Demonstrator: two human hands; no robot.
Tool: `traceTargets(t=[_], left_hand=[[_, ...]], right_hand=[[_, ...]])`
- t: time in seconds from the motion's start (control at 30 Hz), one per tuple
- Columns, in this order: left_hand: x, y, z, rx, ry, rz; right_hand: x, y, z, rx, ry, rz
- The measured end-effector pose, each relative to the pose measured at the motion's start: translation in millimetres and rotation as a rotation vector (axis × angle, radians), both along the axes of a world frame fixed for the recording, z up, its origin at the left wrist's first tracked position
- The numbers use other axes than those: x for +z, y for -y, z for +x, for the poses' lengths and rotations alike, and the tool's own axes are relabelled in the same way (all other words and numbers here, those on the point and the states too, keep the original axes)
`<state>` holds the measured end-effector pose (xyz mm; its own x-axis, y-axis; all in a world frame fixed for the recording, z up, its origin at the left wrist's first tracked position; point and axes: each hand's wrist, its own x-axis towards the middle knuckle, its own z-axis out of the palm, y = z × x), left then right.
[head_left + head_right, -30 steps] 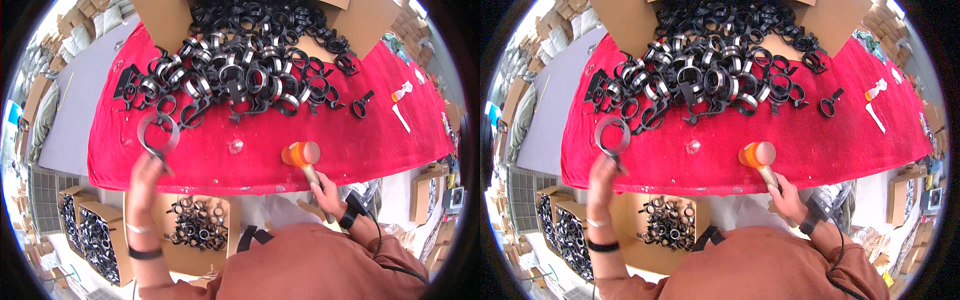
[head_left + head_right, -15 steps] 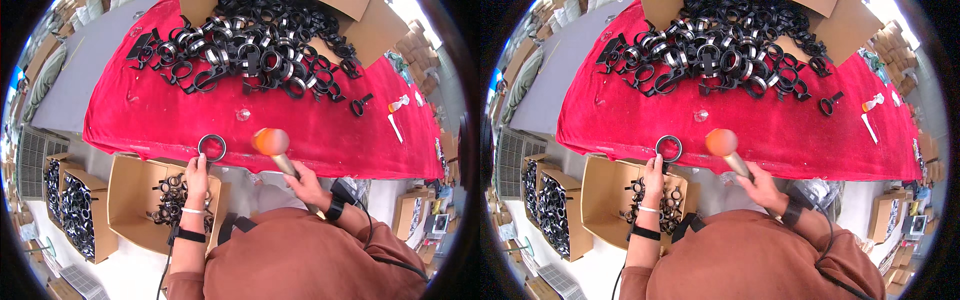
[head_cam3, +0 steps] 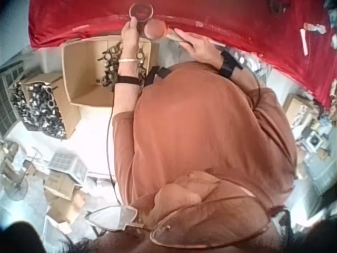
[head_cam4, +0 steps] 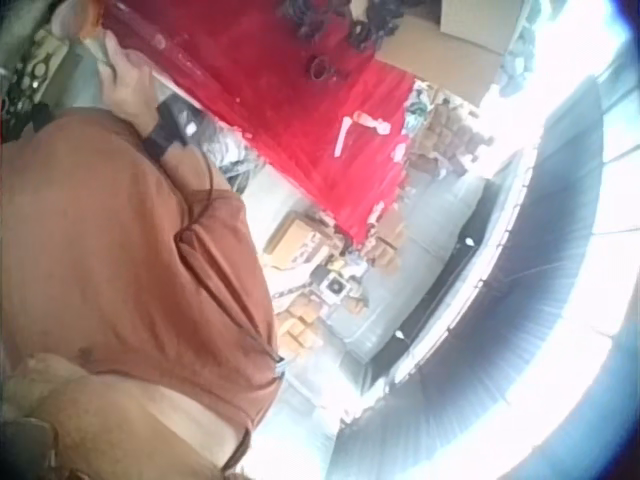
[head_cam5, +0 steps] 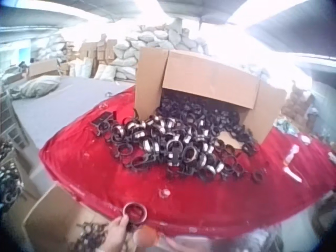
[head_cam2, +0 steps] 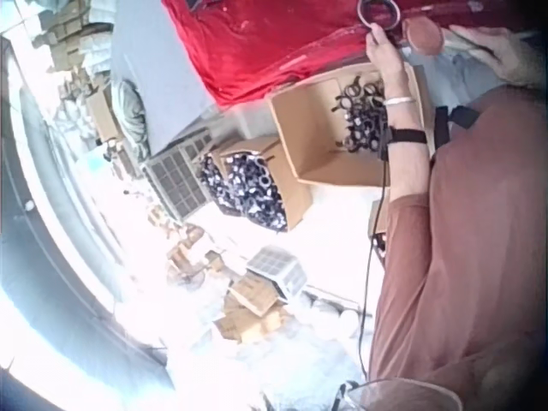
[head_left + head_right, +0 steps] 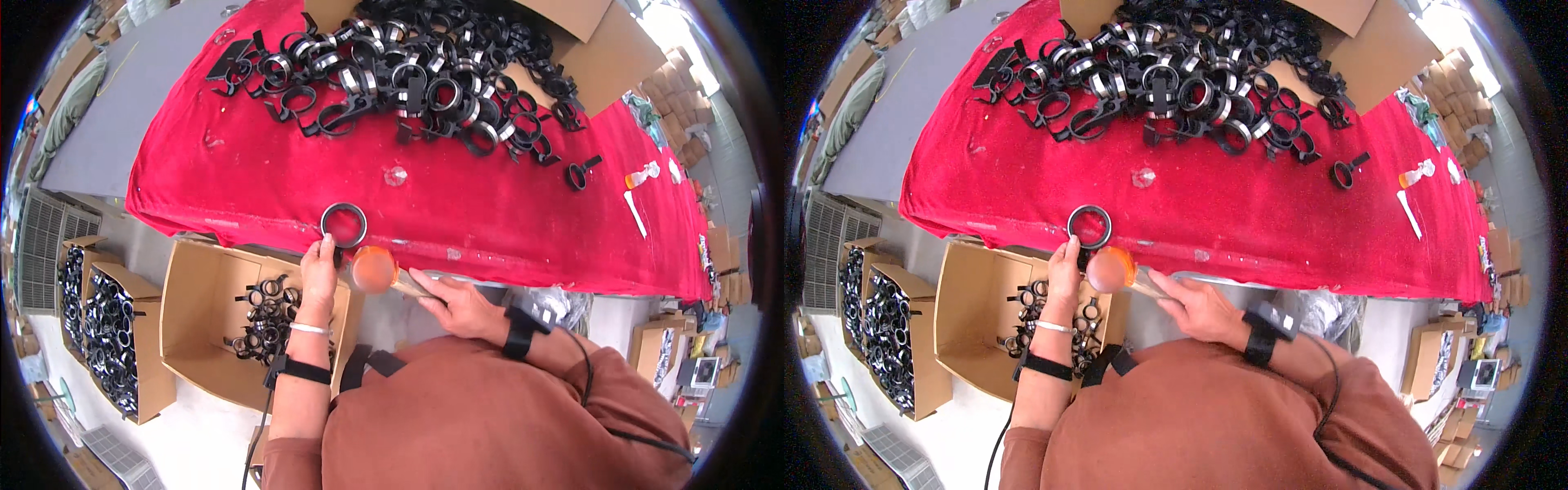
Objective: Using a mallet to tap black plastic rings onto a surface or into place for assembly.
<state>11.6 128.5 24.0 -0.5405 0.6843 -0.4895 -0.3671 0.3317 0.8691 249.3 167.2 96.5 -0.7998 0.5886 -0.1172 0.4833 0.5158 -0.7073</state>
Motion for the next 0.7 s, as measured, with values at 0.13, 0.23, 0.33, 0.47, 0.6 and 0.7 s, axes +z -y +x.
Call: traceTargets(t=[0.13,0.23,0.33,0.47,0.6,0.7], left_hand=[[-6,-3,-3,0.048,0.075,0.109],[-4,-3,-4,0.047,0.113,0.063],[-10,-4,-2,0.043,0.122,0.097],[-6,-7,2,0.11,0.164,0.097],[-7,-6,-2,0.126,0.195,0.076],[-9,-1,-4,0.104,0.197,0.043]], right_hand=[[42,-13,-38,-0.004,-0.343,0.087],[64,-30,-82,-0.032,-0.521,0.145],[24,-49,-94,0.001,-0.303,0.157],[20,-66,-116,0.019,-0.029,-0.009],[43,-69,-119,0.021,-0.398,0.127],[65,-66,-112,-0.052,-0.466,0.152]])
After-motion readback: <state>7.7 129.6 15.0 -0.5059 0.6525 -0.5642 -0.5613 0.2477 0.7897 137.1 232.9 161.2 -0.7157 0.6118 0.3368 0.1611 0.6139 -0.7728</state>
